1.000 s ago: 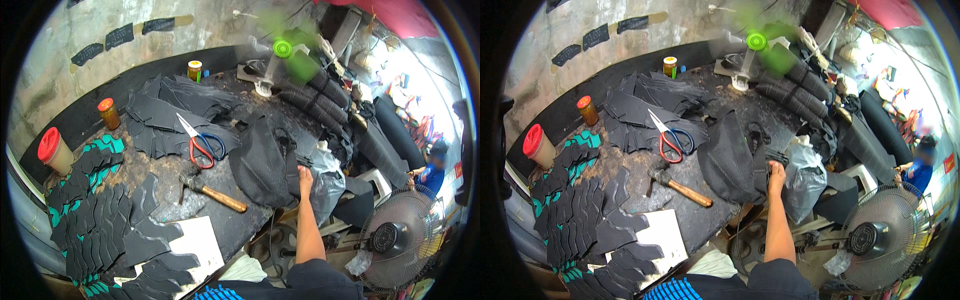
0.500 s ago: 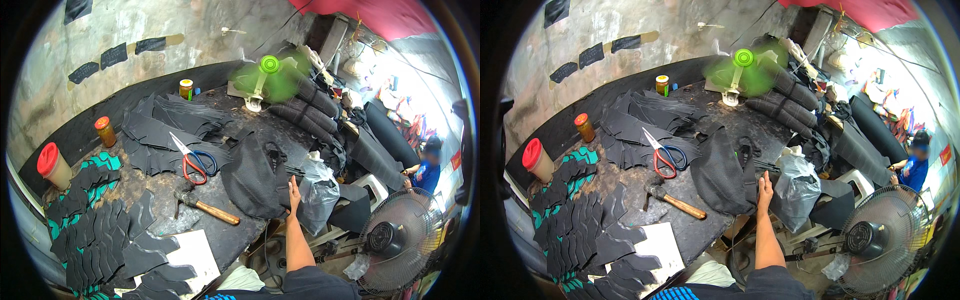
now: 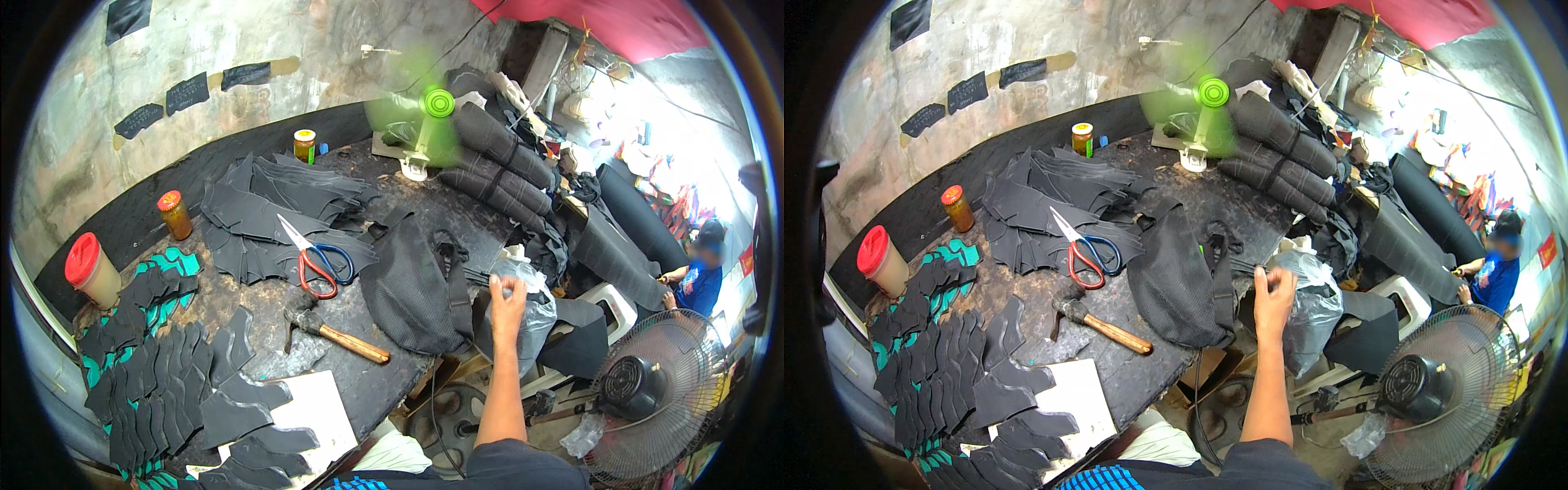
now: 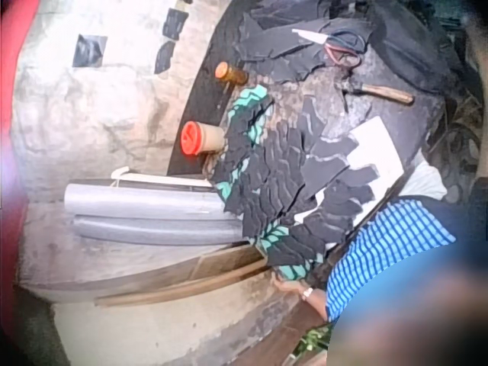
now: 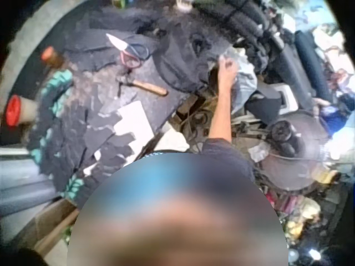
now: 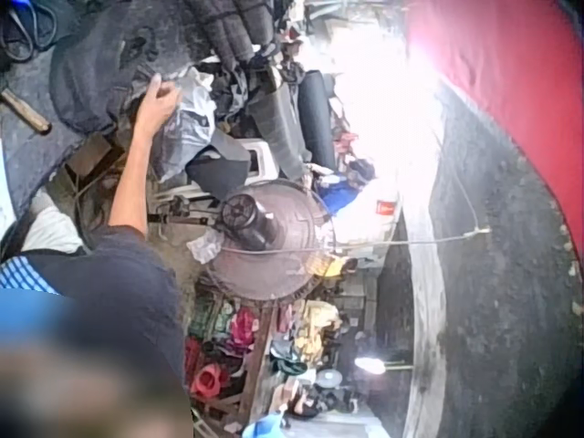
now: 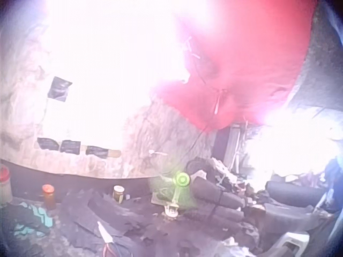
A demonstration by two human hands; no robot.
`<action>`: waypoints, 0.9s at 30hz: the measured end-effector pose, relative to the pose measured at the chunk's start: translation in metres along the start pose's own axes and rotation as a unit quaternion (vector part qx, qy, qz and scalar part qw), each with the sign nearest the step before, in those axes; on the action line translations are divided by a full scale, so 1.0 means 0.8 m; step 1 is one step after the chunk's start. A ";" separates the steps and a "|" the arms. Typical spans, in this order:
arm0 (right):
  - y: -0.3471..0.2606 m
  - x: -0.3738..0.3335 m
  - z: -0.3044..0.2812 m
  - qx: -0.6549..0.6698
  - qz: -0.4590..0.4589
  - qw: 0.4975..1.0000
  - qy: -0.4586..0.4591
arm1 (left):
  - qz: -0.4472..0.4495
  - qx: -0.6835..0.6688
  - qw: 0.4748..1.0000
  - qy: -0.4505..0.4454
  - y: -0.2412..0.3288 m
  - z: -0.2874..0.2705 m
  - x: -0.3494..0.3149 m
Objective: The person repeatedly picks up black rubber pieces from a table, aligns them, and stacks them into a growing pile. The person also briefly handles a small jar and a hammer but does not use them on the rubber pieces. The task continues with the person sorting and stacking the rubber pieces throughout the clip.
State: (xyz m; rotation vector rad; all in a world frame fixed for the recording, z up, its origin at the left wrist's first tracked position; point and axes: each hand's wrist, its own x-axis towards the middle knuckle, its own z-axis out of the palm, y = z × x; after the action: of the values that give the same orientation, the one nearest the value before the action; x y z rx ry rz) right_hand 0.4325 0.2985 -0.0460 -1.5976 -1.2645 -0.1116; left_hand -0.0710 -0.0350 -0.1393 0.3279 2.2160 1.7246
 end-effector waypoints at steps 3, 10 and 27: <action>-0.126 0.013 -0.013 0.126 -0.222 0.966 -0.027 | 0.000 0.000 1.000 -0.001 -0.001 -0.001 -0.001; -0.367 -0.039 0.000 0.326 -0.452 0.807 -0.196 | -0.005 -0.005 1.000 0.005 -0.001 -0.005 -0.010; -0.376 -0.068 -0.029 0.734 -0.517 0.433 -0.079 | -0.025 0.018 0.997 0.065 0.017 -0.020 -0.012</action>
State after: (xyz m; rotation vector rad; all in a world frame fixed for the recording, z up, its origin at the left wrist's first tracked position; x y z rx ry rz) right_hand 0.1936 0.2140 0.1263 0.8277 -1.4735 0.3408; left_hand -0.0681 -0.0493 -0.1213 0.1714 2.3271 1.7280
